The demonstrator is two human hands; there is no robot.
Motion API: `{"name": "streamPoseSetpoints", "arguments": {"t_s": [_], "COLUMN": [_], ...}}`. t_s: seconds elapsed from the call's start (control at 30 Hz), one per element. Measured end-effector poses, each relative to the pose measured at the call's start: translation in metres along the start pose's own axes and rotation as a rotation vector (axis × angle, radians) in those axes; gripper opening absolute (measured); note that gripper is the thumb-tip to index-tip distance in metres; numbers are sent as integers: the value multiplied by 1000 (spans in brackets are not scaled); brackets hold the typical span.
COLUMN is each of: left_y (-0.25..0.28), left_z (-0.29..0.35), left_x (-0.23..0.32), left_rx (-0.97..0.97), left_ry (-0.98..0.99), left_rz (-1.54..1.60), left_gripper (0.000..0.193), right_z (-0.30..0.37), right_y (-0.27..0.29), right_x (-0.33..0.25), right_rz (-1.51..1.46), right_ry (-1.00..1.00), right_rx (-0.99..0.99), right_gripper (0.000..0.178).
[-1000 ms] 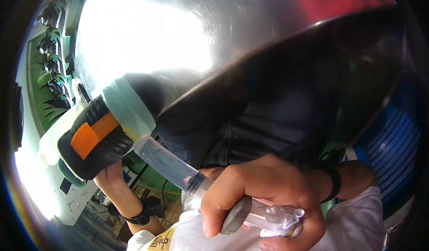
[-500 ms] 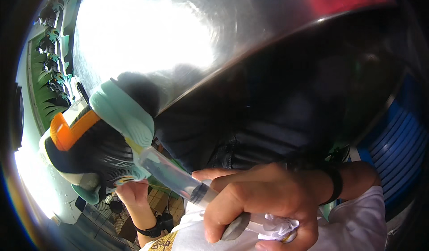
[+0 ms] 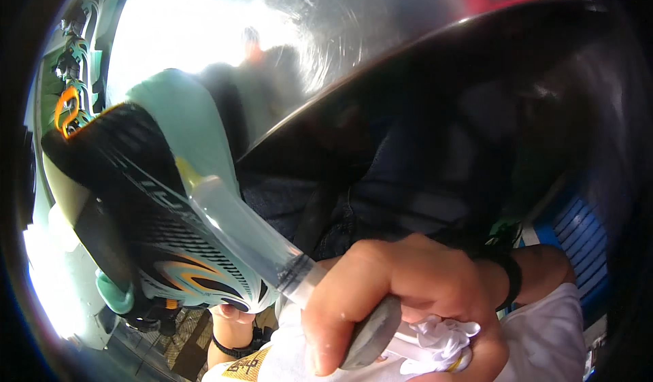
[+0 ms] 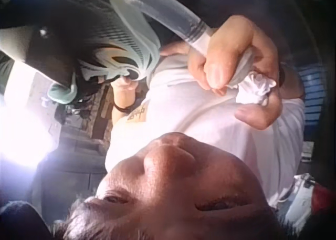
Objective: Applying adhesive to the seam of a sneaker outsole using a large syringe.
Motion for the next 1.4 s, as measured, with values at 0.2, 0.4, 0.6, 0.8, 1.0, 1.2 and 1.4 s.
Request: {"name": "streamPoseSetpoints", "arguments": {"t_s": [0.2,0.4,0.6,0.8,1.0,1.2,1.4], "left_y": [-4,-14,-11,3,-30,-78,-122], "left_z": [-6,-9,-2,-3,-20,-49,-92], "left_x": [-20,-30,-37,-42,-60,-68,-68], "left_rx": [-152,-232,-167,-95,-176,-299,-543], "left_ry": [92,152,144,201,240,218,161], "left_rz": [82,92,118,23,38,175,246], "left_gripper": [63,67,74,81,89,81,70], "right_z": [9,26,40,49,60,77,85], "right_y": [-14,-29,-49,-51,-59,-70,-73], "right_x": [9,9,18,23,3,-2,-15], "right_rz": [-24,78,139,155,459,388,551], "right_ry": [1,-75,-94,2,155,119,127], "right_rx": [133,216,364,389,295,281,361], "right_gripper": [40,36,40,38,34,35,34]}}
Point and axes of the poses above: each hand's wrist, its own z-axis away from the middle knuckle, its own y-axis out of the back of the hand, x = y × z, the point moved 7 cm from there along -z, towards the middle knuckle, and after that the axes turned 6 degrees about -x, right-handed, at the moved point
